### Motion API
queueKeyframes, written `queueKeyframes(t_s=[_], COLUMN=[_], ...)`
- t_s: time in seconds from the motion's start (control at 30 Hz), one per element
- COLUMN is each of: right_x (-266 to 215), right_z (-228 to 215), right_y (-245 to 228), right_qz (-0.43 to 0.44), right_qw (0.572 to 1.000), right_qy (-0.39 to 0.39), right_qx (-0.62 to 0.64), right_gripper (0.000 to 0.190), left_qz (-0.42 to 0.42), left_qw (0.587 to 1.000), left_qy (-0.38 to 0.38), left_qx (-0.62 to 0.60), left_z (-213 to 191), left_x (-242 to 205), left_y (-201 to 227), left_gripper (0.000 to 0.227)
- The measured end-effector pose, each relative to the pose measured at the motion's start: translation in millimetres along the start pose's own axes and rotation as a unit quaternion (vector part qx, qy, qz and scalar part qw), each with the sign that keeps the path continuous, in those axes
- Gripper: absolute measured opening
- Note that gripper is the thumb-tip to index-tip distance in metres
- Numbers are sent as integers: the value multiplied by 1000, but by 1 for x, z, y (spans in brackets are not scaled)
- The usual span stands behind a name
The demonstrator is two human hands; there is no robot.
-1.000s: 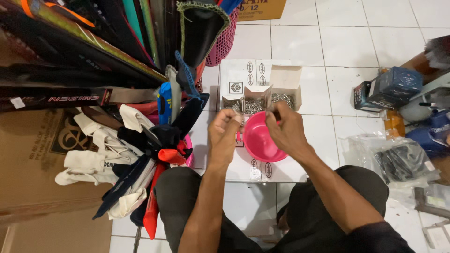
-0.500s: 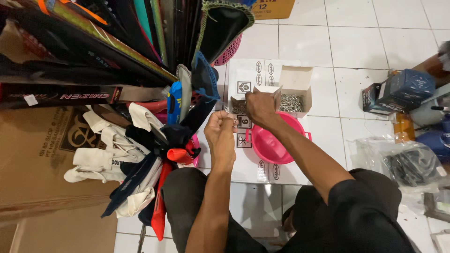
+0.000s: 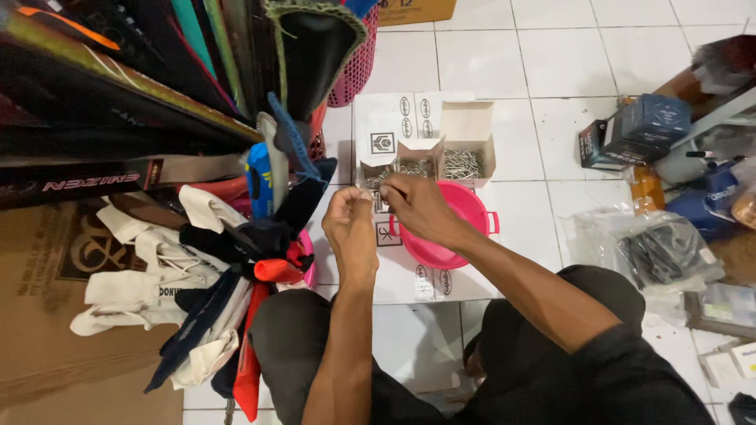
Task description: The person sits on the floor and assembles small metal clips by hand. They pick up individual metal pieces from a pink bowl and a nearby box, connect them together, and place the assembled clips back into the bowl. The process is repetitive and involves handling small metal components.
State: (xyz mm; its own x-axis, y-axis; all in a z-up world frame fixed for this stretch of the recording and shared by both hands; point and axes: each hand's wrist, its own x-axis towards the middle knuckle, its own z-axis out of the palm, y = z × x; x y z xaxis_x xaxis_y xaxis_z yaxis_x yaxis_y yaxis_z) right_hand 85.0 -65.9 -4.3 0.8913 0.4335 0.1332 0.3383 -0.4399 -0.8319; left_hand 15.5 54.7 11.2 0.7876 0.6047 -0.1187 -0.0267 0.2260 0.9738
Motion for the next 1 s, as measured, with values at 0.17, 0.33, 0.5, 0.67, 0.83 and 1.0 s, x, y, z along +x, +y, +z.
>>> queueKeyframes(t_s=[0.17,0.33,0.5,0.67,0.83,1.0], right_x=[-32,-35,-25,-17,-17,-12], right_z=[-28,-51,-72,-109,-112,-93], right_y=[-23,-17,-5,25,53,98], right_qz=[-10,16,-21,5,85,70], right_qw=[997,985,994,994,992,947], right_qy=[-4,-6,40,106,86,18], right_qx=[78,169,98,36,-47,-312], right_gripper=[17,17,15,11,11,16], left_qz=[-21,-21,-23,48,22,-17], left_qw=[999,995,991,956,850,826], left_qy=[-43,-85,-134,-156,-253,-286], left_qx=[-23,-55,11,244,462,486], left_z=[17,27,28,12,14,18], left_x=[-10,-16,-21,-4,-4,-3], left_y=[-11,-26,6,-9,-38,-73], left_gripper=[6,7,13,23,51,49])
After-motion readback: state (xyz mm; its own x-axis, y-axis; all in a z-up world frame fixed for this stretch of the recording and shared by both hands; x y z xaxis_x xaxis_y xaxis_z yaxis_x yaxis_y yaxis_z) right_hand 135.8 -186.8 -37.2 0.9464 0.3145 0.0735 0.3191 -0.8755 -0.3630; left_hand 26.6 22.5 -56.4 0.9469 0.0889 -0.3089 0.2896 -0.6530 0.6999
